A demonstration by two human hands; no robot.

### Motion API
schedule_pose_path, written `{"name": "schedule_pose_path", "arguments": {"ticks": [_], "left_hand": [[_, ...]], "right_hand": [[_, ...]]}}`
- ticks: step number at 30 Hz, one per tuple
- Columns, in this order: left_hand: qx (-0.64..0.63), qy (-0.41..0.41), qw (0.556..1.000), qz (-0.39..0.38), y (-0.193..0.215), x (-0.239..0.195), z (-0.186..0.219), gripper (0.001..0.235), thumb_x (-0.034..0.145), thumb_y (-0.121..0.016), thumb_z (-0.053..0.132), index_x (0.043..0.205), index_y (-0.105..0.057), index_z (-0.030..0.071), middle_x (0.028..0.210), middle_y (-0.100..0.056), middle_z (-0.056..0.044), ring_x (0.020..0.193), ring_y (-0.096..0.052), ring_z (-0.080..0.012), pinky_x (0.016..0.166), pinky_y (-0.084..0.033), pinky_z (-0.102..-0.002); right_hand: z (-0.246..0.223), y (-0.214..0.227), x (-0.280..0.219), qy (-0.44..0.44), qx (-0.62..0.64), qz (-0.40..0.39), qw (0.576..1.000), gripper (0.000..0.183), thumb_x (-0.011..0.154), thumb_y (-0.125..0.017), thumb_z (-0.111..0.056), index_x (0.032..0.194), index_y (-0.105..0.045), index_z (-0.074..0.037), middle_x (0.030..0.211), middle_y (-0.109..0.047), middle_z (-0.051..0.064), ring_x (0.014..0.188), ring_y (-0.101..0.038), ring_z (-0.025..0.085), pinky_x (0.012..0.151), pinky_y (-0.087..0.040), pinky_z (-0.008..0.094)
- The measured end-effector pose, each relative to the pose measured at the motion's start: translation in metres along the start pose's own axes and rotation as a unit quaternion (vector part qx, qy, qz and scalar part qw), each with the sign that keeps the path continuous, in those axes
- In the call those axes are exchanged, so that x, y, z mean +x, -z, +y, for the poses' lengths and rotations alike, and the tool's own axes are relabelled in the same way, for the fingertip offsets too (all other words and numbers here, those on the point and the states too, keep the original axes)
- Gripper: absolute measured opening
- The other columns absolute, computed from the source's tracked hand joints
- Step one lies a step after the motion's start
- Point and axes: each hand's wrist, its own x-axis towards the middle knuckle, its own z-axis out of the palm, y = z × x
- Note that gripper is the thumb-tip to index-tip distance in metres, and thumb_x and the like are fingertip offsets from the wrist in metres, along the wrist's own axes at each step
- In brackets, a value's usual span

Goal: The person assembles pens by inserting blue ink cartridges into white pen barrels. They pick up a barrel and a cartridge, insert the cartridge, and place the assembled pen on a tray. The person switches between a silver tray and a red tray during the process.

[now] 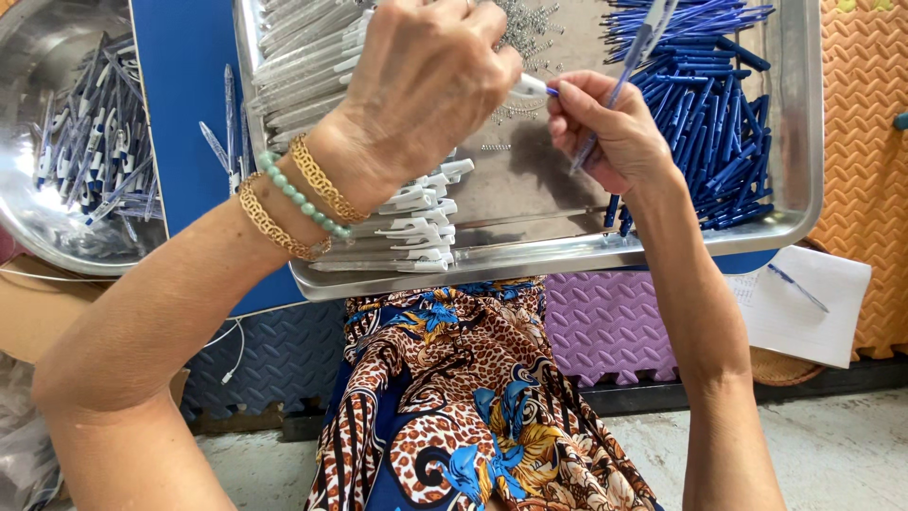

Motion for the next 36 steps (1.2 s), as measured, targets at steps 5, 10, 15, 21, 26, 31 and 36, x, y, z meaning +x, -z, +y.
{"name": "schedule_pose_path", "arguments": {"ticks": [5,10,15,21,26,31,36], "left_hand": [[0.060,-0.003,0.998,-0.035,-0.002,0.000,-0.014,0.034,0.106,-0.083,0.023,0.080,-0.061,0.028,0.070,-0.048,0.015,0.063,-0.045,-0.0047,0.053,-0.039,-0.027],[-0.011,0.010,0.999,-0.041,-0.018,-0.008,-0.029,0.023,0.097,-0.085,0.013,0.092,-0.073,0.032,0.072,-0.055,0.012,0.068,-0.057,-0.0104,0.055,-0.046,-0.032],[-0.022,0.034,0.994,-0.102,-0.035,-0.014,-0.020,0.019,0.104,-0.088,0.053,0.100,-0.082,0.036,0.073,-0.061,0.013,0.077,-0.060,-0.0117,0.063,-0.047,-0.034],[-0.333,0.150,0.910,-0.195,-0.060,-0.013,-0.001,0.013,0.115,-0.062,0.003,0.121,-0.074,0.003,0.090,-0.071,-0.012,0.067,-0.069,-0.0273,0.056,-0.064,-0.044],[-0.438,0.145,0.882,-0.096,-0.106,0.014,0.042,0.031,0.097,-0.090,0.028,0.114,-0.072,0.008,0.102,-0.073,-0.011,0.086,-0.069,-0.0254,0.077,-0.059,-0.038],[-0.517,0.163,0.838,-0.061,-0.131,0.034,0.067,0.013,0.091,-0.092,0.010,0.085,-0.082,0.015,0.079,-0.085,-0.004,0.068,-0.081,-0.0104,0.067,-0.069,-0.017],[-0.534,0.186,0.815,-0.127,-0.135,0.034,0.069,0.037,0.084,-0.102,0.043,0.106,-0.083,0.021,0.103,-0.087,-0.001,0.089,-0.083,-0.0145,0.078,-0.066,-0.032]], "right_hand": [[-0.020,0.007,-0.014,0.034,-0.069,0.034,0.996,0.005,0.112,-0.073,-0.006,0.111,-0.074,-0.001,0.085,-0.076,0.006,0.070,-0.077,0.011,0.065,-0.069,0.017],[-0.036,0.056,-0.025,0.068,-0.167,0.157,0.971,0.009,0.113,-0.078,-0.014,0.111,-0.075,-0.006,0.088,-0.075,0.002,0.070,-0.076,0.007,0.063,-0.067,0.014],[-0.046,0.100,-0.041,0.113,-0.261,0.230,0.931,0.007,0.119,-0.077,-0.017,0.117,-0.075,-0.010,0.094,-0.077,0.001,0.077,-0.078,0.006,0.072,-0.072,0.017],[-0.050,0.095,-0.059,0.173,-0.437,0.197,0.861,0.009,0.130,-0.067,-0.008,0.127,-0.072,-0.001,0.101,-0.075,0.010,0.089,-0.079,0.015,0.082,-0.072,0.026],[-0.048,0.076,-0.055,0.167,-0.412,0.176,0.879,0.010,0.130,-0.069,-0.010,0.126,-0.070,-0.002,0.100,-0.075,0.011,0.089,-0.080,0.016,0.081,-0.072,0.025],[-0.046,0.080,-0.047,0.149,-0.396,0.176,0.889,0.013,0.127,-0.070,-0.017,0.125,-0.070,-0.004,0.097,-0.076,0.009,0.087,-0.080,0.014,0.080,-0.071,0.023],[-0.045,0.085,-0.048,0.141,-0.377,0.190,0.895,0.011,0.126,-0.071,-0.016,0.124,-0.070,-0.006,0.098,-0.076,0.007,0.087,-0.080,0.012,0.081,-0.073,0.022]]}}
